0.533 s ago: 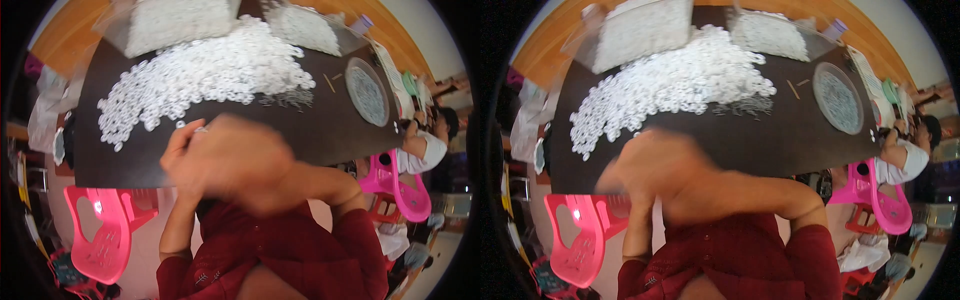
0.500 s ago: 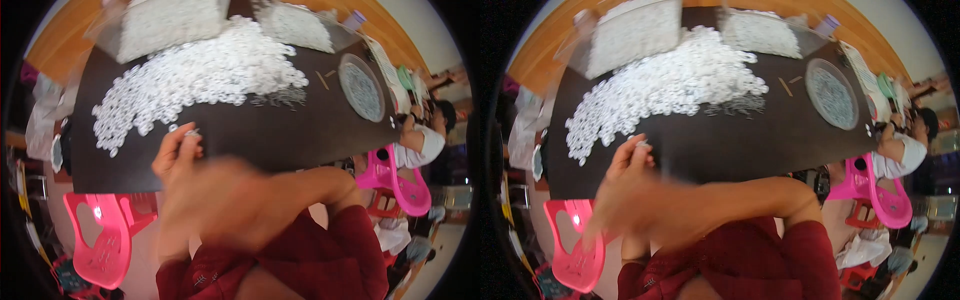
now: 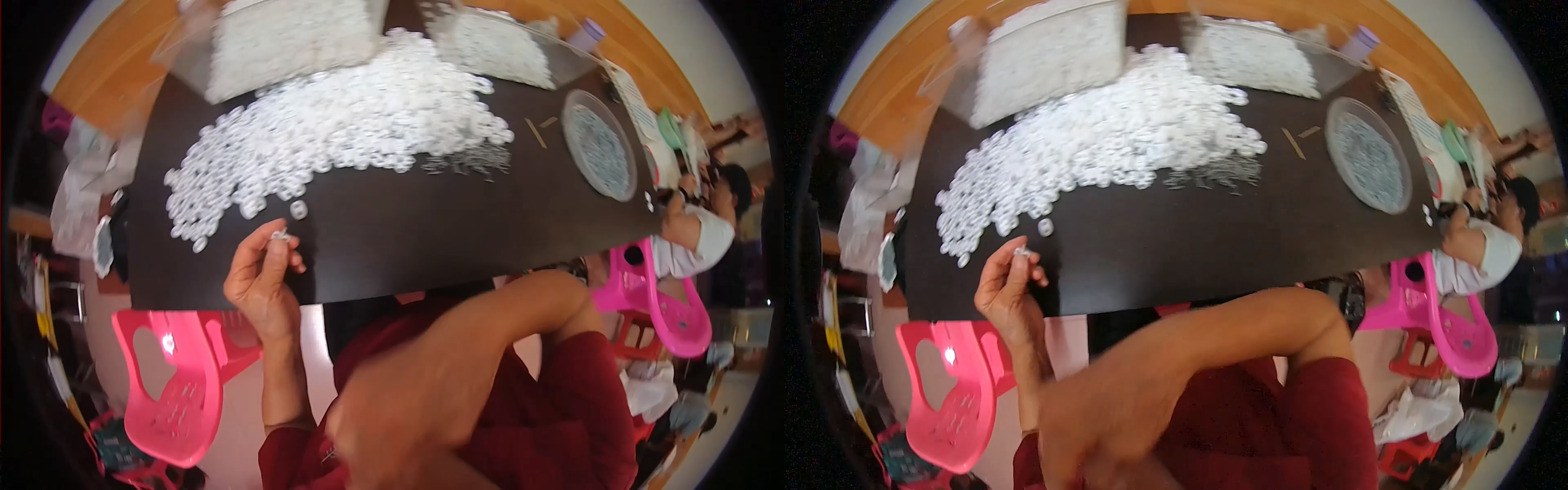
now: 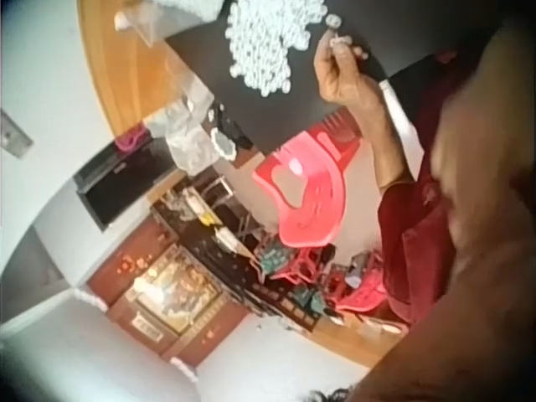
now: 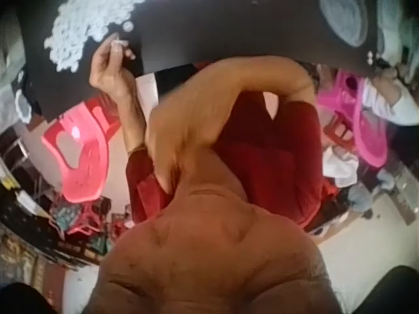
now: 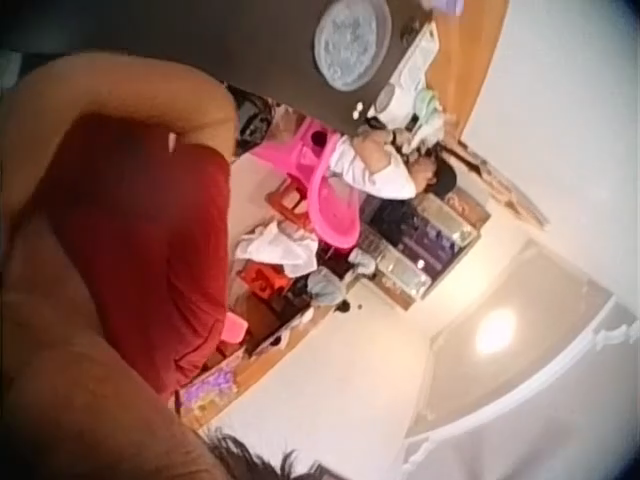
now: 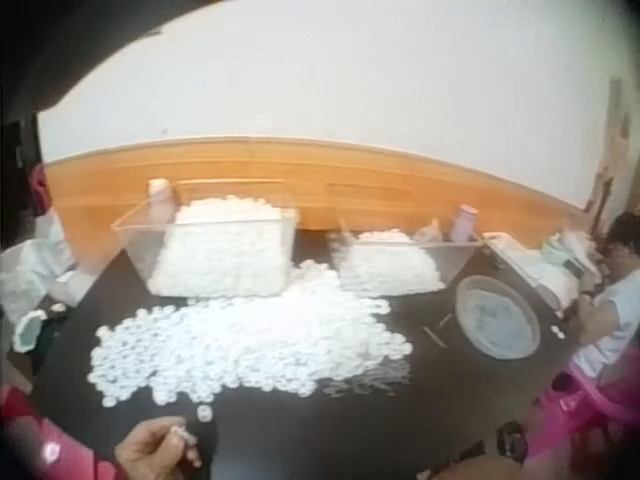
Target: The person is manually inserting small metal pins into white plastic components while sitting at an assembly table.
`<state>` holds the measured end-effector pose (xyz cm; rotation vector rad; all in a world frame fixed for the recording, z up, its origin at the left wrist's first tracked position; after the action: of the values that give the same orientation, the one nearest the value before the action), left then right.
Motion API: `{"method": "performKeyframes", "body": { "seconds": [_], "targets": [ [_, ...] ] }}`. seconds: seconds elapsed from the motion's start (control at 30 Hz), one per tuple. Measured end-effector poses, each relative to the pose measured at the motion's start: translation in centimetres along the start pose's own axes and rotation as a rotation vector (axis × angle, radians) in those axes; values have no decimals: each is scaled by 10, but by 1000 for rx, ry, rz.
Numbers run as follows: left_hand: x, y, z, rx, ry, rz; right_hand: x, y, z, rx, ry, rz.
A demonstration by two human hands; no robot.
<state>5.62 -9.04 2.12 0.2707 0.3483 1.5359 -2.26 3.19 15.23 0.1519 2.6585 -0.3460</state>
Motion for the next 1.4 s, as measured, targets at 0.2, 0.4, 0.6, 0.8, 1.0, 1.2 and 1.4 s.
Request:
{"method": "performKeyframes", "body": {
  "seconds": [0.2,0.4,0.6,0.8,1.0,1.2,1.4],
  "targets": [
    [-1,-13,5,0,39,66,120,-112,69,920,815,955],
    [-3,-15,-2,-32,44,57,86,-123,101,1394,850,941],
    [-3,-16,-3,-57,30,68,81,-125,108,1501,776,852],
    [-6,-6,-5,-78,22,35,114,-123,97,1361,756,972],
    [-5,18,-9,4,-35,-27,139,-111,77,856,854,1153],
    [-3,56,-17,-21,-29,-99,163,-96,79,280,852,1322],
    [-2,69,-21,-33,30,-134,170,-91,77,135,635,1476]
  ]
}}
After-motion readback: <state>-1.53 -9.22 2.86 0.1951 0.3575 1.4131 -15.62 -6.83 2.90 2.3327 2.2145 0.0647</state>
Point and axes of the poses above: each hand's wrist, its own x-axis away from the middle knuckle, its own y-axis out of the palm, z = x × y, the point moved 7 cm from there along -x, towards the middle knuckle, and after that the axes turned 2 degrees about x, right-handed, at the moved point
